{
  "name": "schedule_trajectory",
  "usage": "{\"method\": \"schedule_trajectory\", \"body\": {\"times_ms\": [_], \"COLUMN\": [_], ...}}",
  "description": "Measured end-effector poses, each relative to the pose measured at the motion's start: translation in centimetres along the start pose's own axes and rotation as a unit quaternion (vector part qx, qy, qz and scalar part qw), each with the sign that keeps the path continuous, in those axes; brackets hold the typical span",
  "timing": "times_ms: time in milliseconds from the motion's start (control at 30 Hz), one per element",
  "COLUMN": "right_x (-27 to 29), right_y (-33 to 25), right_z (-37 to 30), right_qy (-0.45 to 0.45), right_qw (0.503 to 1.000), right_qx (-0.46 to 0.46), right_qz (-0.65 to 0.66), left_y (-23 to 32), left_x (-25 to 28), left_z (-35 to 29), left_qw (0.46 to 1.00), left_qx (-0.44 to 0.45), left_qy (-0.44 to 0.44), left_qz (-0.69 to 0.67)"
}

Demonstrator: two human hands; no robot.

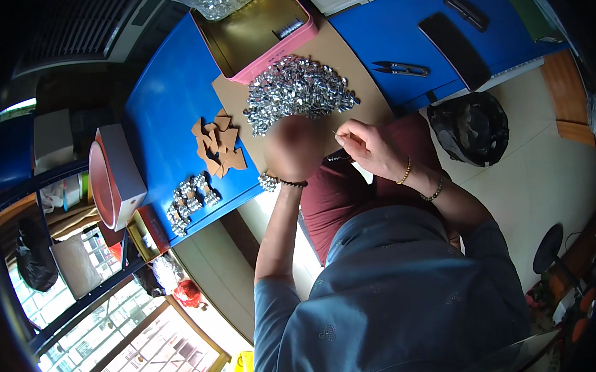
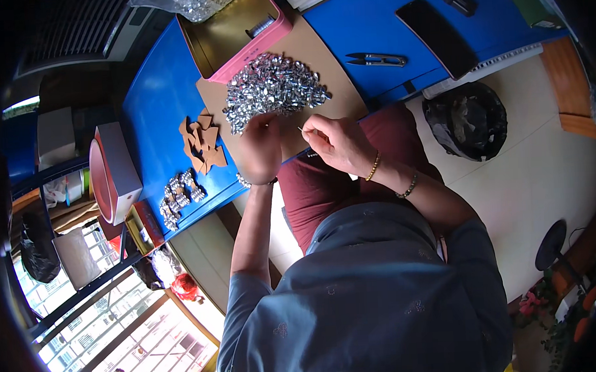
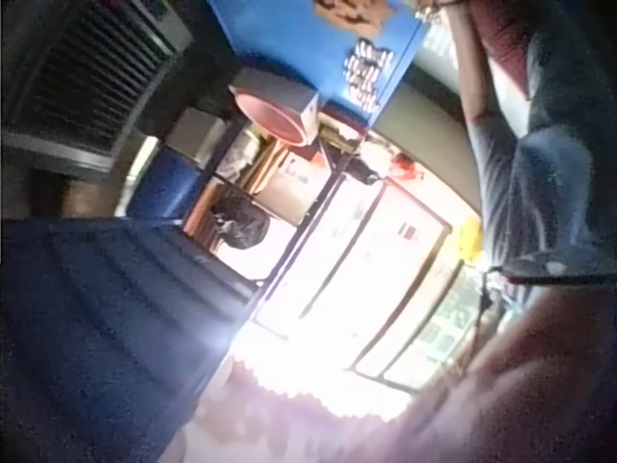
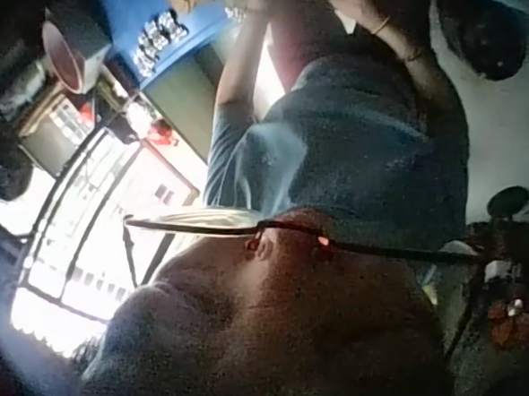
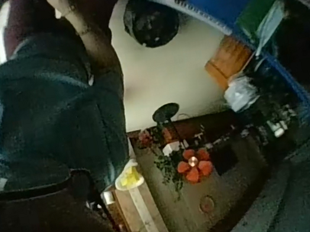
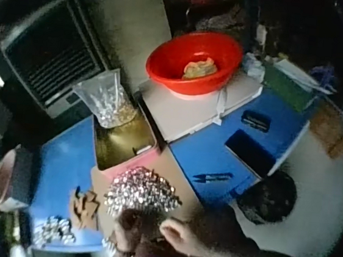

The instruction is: The person attaches rhinestones onto bow-shaped cutouts by sewing them on with a needle and thread.

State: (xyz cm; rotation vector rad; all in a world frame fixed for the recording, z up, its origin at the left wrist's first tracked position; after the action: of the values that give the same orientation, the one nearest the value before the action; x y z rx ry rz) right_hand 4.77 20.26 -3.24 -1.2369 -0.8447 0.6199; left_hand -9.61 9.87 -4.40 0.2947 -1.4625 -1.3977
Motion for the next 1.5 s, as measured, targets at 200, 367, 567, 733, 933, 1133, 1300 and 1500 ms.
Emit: {"method": "schedule_trajectory", "body": {"times_ms": [200, 367, 567, 733, 933, 1133, 1300, 1500], "right_x": [0.1, 0.1, 0.0, -0.1, 0.0, -1.0, 0.1, 0.6], "right_y": [-1.5, -1.3, -1.3, -1.3, -1.3, 1.0, 0.4, -1.5], "right_z": [0.5, 0.3, 0.1, 0.0, 0.0, -0.2, 0.5, 0.5], "right_qy": [0.057, 0.059, 0.055, 0.049, 0.054, -0.088, -0.042, 0.033], "right_qw": [0.992, 0.988, 0.987, 0.986, 0.986, 0.951, 0.996, 0.992], "right_qx": [0.083, 0.101, 0.110, 0.113, 0.117, -0.203, -0.042, -0.028], "right_qz": [-0.073, -0.104, -0.105, -0.108, -0.102, 0.215, 0.061, 0.122], "left_y": [1.3, 1.4, 1.3, 1.3, 1.5, 2.0, 2.6, 1.9], "left_x": [-1.3, -1.7, -1.6, -1.6, -1.6, -2.3, -2.1, 0.1], "left_z": [-3.0, -3.8, -4.0, -4.2, -4.3, -4.8, -4.7, -2.3], "left_qw": [0.869, 0.839, 0.828, 0.824, 0.814, 0.794, 0.893, 0.997], "left_qx": [0.299, 0.325, 0.334, 0.327, 0.335, 0.366, 0.285, 0.002], "left_qy": [-0.076, -0.087, -0.081, -0.066, -0.077, -0.123, -0.189, -0.071], "left_qz": [-0.385, -0.428, -0.442, -0.458, -0.468, -0.470, -0.294, -0.041]}}
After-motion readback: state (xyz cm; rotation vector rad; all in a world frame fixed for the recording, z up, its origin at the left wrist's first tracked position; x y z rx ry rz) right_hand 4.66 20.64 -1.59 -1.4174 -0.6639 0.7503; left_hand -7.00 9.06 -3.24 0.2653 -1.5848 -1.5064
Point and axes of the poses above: each hand's wrist, its own z-axis towards the middle knuckle, its own x-axis out of the back of the hand, y = z × x, the point moved 5 cm from there along z, towards the middle knuckle, and after that the axes turned 3 degrees about y, right-handed, at the moved point
